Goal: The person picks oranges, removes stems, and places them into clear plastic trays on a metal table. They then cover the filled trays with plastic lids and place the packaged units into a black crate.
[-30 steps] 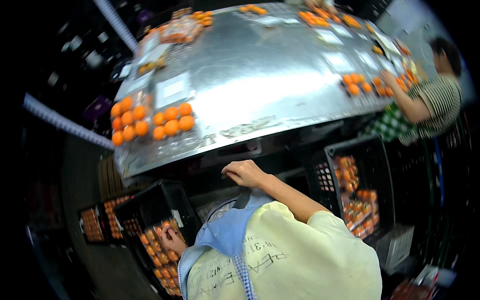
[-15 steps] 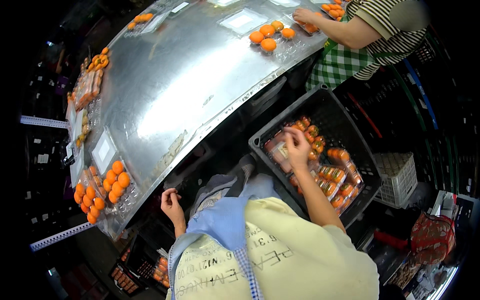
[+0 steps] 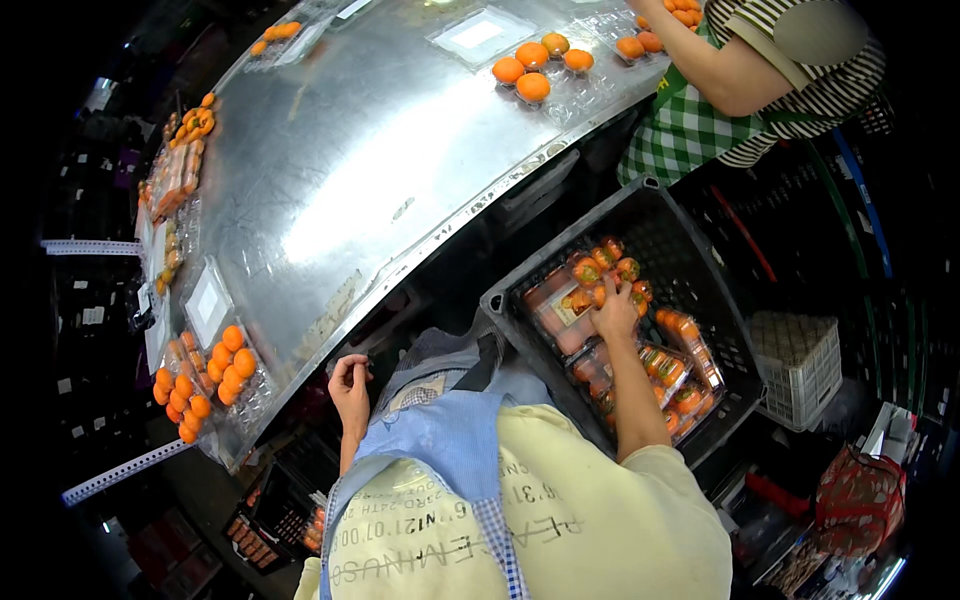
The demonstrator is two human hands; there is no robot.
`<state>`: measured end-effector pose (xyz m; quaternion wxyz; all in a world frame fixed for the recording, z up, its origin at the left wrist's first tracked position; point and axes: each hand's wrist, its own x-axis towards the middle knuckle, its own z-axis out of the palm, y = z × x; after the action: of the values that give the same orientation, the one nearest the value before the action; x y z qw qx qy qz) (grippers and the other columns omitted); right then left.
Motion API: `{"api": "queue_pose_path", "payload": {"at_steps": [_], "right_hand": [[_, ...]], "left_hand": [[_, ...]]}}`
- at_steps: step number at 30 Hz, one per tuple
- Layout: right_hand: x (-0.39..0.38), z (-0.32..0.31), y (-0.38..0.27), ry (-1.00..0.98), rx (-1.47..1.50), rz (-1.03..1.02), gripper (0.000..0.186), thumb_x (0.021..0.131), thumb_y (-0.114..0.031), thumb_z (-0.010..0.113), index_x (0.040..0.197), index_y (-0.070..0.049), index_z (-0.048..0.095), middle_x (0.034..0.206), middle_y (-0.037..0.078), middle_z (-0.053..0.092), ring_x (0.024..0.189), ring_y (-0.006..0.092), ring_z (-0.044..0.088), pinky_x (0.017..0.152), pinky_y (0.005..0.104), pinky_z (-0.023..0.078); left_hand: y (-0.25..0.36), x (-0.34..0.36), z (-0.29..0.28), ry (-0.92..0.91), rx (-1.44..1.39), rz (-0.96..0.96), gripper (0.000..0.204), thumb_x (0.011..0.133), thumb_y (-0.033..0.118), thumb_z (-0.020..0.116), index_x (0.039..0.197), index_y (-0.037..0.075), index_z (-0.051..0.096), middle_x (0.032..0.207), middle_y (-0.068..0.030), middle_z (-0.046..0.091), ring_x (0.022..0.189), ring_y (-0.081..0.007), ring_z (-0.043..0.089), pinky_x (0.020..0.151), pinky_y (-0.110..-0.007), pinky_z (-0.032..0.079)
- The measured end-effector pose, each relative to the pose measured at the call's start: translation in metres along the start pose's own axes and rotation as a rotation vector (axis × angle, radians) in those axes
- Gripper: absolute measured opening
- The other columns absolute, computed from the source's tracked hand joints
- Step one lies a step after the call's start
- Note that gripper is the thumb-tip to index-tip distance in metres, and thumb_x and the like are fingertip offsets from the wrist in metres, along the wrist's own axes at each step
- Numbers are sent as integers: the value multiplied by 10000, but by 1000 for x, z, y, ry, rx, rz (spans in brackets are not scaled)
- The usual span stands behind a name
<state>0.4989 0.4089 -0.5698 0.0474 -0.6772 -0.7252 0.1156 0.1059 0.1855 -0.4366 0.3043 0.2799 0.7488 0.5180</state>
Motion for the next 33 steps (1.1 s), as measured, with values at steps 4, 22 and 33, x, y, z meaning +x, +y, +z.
{"api": "queue_pose_path", "payload": {"at_steps": [4,22,33], "right_hand": [[9,-59,-5,-68,197,156,518,694,-255,683,1185,-161,547,1098,171,545,1007,374,564,828,452,479],[-73,-292,-89,20,1145,27,726,658,-135,723,1300,20,422,1118,83,554,1020,188,544,922,320,422],[16,-161,-317,-435,1918,100,388,806,-169,588,1159,-12,548,1040,101,614,934,228,605,842,371,490]], "left_hand": [[2,9,1,-42,7,-16,87,904,20,523,912,-3,606,813,-16,585,666,-70,532,616,-200,432],[14,54,1,-101,20,153,124,846,21,548,890,37,663,824,-60,658,684,-108,592,609,-246,460],[24,84,-66,-28,-55,222,111,851,43,541,900,42,640,830,-66,622,654,-148,570,606,-273,456]]}}
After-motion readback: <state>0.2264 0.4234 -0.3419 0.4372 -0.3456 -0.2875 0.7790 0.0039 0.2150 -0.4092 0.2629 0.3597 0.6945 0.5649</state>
